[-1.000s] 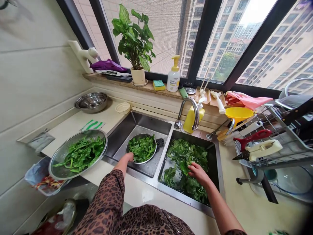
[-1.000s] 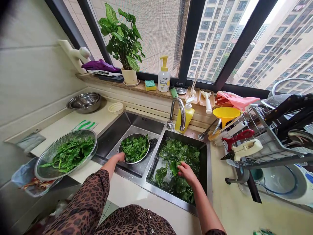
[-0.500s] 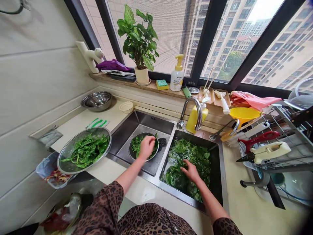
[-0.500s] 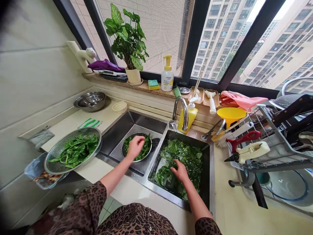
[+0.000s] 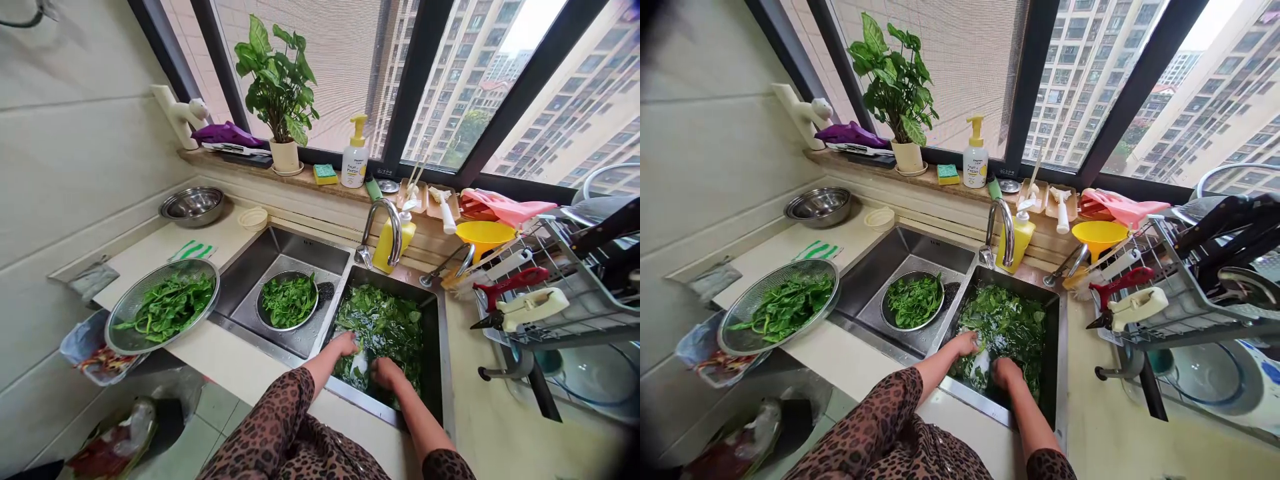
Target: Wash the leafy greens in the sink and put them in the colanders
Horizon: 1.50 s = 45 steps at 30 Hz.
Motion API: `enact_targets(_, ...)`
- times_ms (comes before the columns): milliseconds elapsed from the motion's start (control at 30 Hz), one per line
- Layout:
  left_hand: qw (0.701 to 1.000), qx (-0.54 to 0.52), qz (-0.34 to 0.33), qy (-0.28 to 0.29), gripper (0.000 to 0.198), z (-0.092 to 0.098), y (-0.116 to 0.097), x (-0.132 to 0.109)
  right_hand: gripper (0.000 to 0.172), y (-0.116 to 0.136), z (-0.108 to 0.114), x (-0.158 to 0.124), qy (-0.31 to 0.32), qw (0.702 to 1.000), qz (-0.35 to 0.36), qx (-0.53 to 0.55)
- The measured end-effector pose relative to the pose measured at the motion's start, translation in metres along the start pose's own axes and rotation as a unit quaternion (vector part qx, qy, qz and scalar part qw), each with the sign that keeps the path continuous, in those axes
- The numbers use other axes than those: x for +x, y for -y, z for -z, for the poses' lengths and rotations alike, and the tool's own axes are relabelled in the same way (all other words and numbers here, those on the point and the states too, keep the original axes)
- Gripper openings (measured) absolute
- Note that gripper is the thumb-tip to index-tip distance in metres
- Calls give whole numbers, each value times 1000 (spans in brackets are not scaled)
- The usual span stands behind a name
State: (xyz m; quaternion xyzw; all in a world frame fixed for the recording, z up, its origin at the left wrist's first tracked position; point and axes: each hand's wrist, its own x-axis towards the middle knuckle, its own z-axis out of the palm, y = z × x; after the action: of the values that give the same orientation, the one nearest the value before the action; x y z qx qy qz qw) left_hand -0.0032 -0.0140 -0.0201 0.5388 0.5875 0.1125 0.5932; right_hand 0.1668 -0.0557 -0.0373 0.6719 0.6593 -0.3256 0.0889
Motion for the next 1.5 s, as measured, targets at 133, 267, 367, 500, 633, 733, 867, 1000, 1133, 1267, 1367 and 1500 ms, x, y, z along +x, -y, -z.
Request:
enact_targets(133, 998, -18, -19, 49, 25, 6, 6, -1, 31, 0, 12, 2, -102, 990, 37, 88)
enact_targets(267, 987, -64, -115, 86, 28, 11, 4, -11, 36, -2, 34, -7, -137, 909, 87, 383)
enact_targets(367, 974, -75, -182, 109, 31, 11, 0, -18, 37, 9, 47, -18, -57, 871, 130, 471)
enact_targets(500, 978, -41, -191, 73, 28, 11, -4, -22, 29, 28, 52, -27, -42, 900, 187, 392)
enact_targets(633, 976, 30, -215, -33, 26, 14, -11, -28, 28, 26, 47, -19, -61, 911, 195, 357)
enact_targets(733, 957, 110, -235, -127, 28, 14, -16, -33, 29, 13, 39, -6, -80, 924, 156, 341)
enact_targets(867, 935, 248, -182, -179, 52, 4, -5, -27, 22, 3, 19, 8, -137, 966, 53, 214)
enact_targets(1000, 957, 281, -60, 35, 56, -10, 17, -11, 10, 5, -8, 11, -66, 984, 1, 165)
enact_targets(1133, 969, 218, -74, 90, 37, -9, 24, -2, 18, 1, -9, 12, -23, 983, -19, 182)
enact_targets(1267, 981, 151, -124, 7, 46, 2, 15, -7, 16, -6, 20, 4, -25, 960, 6, 280)
enact_targets(1367, 981, 51, -154, -109, 34, 8, -1, -21, 25, -4, 45, -11, 4, 849, 37, 527)
enact_targets(1500, 959, 30, -209, -190, 15, 10, -23, -45, 32, 11, 64, -32, 42, 673, 41, 738)
